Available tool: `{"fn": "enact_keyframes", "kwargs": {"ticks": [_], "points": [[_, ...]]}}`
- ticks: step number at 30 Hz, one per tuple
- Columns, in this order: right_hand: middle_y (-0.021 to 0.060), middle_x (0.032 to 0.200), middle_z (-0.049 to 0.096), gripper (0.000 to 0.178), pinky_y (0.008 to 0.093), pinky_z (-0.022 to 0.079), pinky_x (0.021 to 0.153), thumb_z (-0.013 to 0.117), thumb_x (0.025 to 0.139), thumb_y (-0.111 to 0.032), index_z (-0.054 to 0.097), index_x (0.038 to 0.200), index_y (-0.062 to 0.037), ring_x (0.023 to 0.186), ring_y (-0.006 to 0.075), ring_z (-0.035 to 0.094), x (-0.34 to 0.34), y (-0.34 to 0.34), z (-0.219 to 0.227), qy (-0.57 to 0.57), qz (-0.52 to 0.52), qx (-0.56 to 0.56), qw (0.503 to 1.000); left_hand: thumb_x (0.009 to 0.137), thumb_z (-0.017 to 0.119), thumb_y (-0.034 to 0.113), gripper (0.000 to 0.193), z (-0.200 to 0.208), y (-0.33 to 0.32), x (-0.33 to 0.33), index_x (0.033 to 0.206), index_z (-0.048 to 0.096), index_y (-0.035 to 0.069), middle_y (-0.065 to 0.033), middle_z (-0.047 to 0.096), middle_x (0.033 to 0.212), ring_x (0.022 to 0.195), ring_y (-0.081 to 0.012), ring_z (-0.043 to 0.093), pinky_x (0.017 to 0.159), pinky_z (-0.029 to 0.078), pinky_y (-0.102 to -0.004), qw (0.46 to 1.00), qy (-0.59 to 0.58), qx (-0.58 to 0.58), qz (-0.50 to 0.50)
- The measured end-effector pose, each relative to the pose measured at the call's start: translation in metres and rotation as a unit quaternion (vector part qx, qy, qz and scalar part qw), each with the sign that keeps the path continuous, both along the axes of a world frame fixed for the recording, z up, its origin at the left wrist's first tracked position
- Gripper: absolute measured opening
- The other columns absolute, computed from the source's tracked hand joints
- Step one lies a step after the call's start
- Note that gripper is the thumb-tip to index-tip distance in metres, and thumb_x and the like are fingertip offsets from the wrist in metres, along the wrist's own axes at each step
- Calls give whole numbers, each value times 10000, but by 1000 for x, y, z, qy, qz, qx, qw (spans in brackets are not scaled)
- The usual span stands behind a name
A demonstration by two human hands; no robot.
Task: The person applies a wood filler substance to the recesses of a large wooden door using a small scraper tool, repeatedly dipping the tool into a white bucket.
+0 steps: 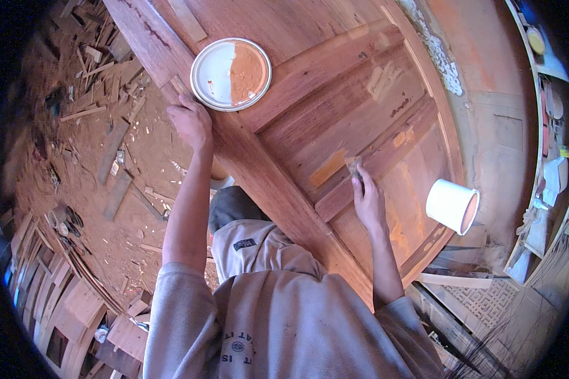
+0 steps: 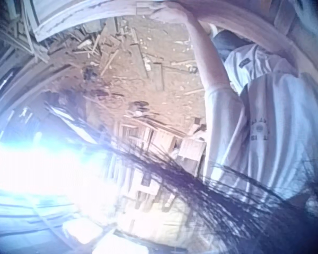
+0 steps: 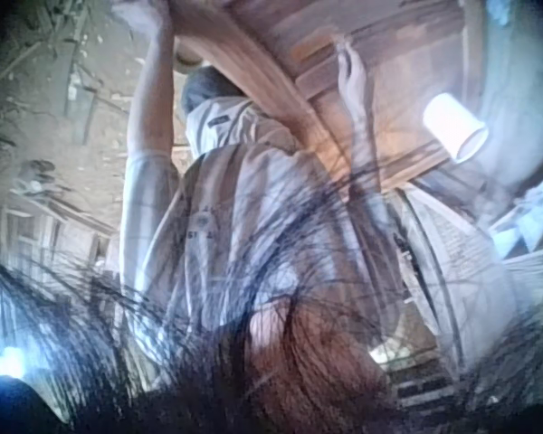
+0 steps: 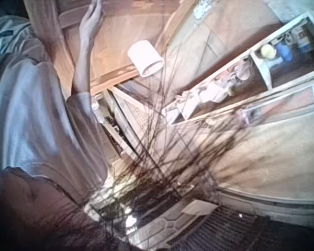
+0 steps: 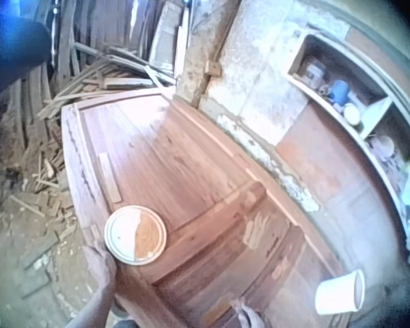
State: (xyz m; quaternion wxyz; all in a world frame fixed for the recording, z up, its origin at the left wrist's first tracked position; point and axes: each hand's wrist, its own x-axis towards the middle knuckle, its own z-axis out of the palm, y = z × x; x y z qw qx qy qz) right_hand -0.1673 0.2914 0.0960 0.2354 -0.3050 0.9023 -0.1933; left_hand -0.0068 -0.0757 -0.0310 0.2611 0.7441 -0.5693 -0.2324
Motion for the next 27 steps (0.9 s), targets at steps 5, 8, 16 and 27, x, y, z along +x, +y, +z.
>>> {"fn": "enact_keyframes", "kwargs": {"ticks": [5, 8, 16, 27], "points": [[262, 1249, 581, 428, 416, 551, 705, 431, 1017, -223, 440, 1394, -21, 834, 346, 684, -8, -39, -23, -8, -88, 85, 992, 992, 433, 417, 472, 9, 0, -2, 969, 487, -51, -320, 578, 993, 913, -483, 585, 802, 455, -536, 1000, 21, 5, -12], [303, 1139, 612, 456, 473, 514, 805, 402, 1007, -240, 421, 1407, -23, 944, 413, 643, 7, -61, -19, -60, -147, 169, 973, 993, 431, 413, 465, 9, 1, -5, 964, 486, -47, -326, 579, 995, 904, -485, 590, 788, 460, -538, 1000, 11, 0, -6], [301, 872, 654, 457, 522, 516, 723, 417, 985, -196, 437, 1394, 5, 828, 449, 659, 66, -71, -17, -41, -137, 198, 970, 1001, 422, 410, 484, 4, -1, -2, 989, 489, -69, -327, 584, 983, 899, -496, 591, 793, 468, -545, 1000, 13, 21, -19], [340, 886, 624, 472, 496, 508, 666, 438, 972, -150, 395, 1403, 38, 765, 460, 649, 106, -62, -5, -98, -109, 155, 977, 1007, 389, 423, 498, 14, 1, -6, 1017, 477, -67, -327, 588, 968, 891, -498, 606, 740, 496, -558, 999, 3, 40, -20]]}}
